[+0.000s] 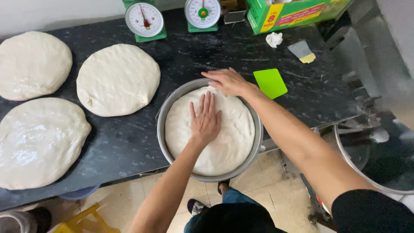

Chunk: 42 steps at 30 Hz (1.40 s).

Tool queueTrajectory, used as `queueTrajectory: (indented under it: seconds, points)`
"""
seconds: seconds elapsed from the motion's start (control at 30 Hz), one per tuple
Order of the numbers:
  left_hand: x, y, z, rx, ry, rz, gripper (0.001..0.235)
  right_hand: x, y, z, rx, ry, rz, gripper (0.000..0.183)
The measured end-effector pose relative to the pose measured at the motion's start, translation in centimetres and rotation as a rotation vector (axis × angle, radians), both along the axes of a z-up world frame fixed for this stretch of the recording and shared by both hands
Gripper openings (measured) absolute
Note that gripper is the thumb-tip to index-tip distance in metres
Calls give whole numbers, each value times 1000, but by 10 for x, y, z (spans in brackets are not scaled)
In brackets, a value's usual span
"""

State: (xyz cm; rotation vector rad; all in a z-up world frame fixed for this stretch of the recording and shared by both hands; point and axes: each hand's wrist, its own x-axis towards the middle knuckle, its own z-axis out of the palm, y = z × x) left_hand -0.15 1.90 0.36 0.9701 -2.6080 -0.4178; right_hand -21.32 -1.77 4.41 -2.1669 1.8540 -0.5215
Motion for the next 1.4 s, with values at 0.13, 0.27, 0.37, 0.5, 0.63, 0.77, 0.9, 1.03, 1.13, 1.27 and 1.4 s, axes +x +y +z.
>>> queueTrajectory:
  seconds: [0.13,0.27,0.37,0.5,0.63,0.77,0.9,1.03,1.13,1.27,1.4]
  points:
    - [7,-47,-13,-19,-18,-93,67,25,21,-11,-175,-122,67,52]
    - [21,-55,-26,-97,-106,-153,68,58,70,-36,-41,40,27,65]
    - [33,-47,-38,-88,-161,-158,69,85,88,-49,103,226,-117,77]
    - [37,-60,-35,-94,-124,-152,69,93,70,-41,256,283,-245,83]
    - [33,-50,-26,-67,-211,-159,70,73,66,-32,495,-51,-200,76]
    - [31,-7,-30,-125,-211,-151,66,77,94,-51,267,85,-293,78]
    - [31,0,-32,-107,-89,-181,74,72,87,-53,426,257,-377,82]
    - [48,11,-21,38,-178,-229,67,80,102,-48,457,-43,-338,82]
    - [48,21,-12,43,-231,-215,67,86,120,-50,390,102,-475,82]
    - [64,20,-6,325,-61,-303,68,105,131,-45,472,3,-512,81]
    - [81,4,-17,237,80,45,71,142,132,-36,285,227,-437,78]
